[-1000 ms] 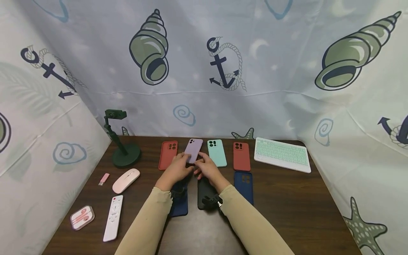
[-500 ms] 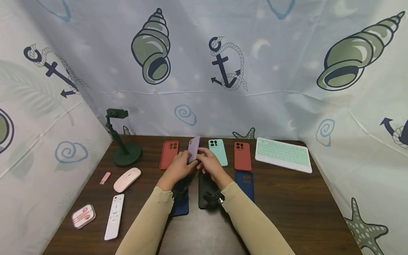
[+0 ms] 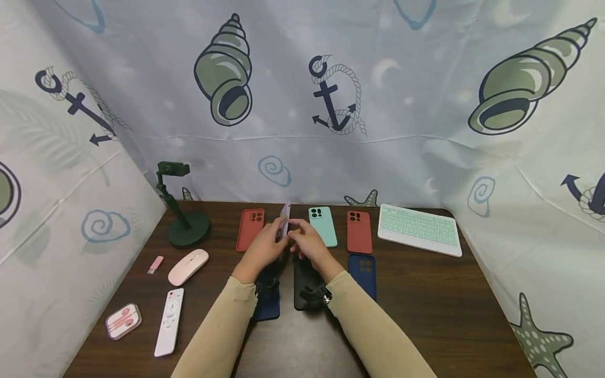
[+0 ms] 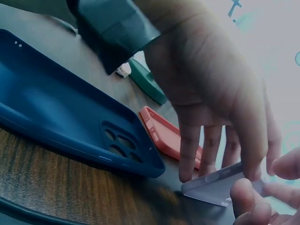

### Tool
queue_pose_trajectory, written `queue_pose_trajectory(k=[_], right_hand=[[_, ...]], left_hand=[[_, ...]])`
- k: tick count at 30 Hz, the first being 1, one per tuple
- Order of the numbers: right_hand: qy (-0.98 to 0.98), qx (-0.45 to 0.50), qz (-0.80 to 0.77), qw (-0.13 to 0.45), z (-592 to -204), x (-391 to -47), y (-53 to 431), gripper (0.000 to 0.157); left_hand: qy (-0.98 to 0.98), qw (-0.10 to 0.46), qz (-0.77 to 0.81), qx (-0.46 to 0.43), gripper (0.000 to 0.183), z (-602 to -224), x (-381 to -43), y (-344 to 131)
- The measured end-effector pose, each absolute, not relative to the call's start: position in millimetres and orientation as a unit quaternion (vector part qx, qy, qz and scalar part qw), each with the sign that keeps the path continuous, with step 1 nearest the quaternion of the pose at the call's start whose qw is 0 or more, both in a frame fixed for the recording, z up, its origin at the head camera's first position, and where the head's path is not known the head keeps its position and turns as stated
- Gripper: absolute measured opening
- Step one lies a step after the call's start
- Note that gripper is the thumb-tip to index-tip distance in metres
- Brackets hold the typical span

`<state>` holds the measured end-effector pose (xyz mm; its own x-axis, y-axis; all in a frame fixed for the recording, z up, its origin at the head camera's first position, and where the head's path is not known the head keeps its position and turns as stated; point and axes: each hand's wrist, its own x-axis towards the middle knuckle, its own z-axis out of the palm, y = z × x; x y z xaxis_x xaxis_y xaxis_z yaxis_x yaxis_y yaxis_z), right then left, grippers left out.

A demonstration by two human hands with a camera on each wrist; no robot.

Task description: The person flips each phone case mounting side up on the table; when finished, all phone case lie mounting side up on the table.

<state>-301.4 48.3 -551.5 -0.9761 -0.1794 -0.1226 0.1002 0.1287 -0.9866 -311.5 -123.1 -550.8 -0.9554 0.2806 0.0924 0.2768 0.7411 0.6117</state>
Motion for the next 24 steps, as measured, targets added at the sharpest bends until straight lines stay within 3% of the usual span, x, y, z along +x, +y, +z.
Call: queue_pose_trajectory(k=[11, 24], right_hand=[[0.743, -0.021, -0.639, 0.197, -557, -299, 45, 0.041], [0.757, -0.016, -0.618, 0.213, -556, -298, 45, 0.044]], left_hand=[[0.932, -0.007, 0.33, 0.151, 0.059, -545, -310, -126], [0.942, 0.005, 0.319, 0.103, 0.064, -540, -313, -125]])
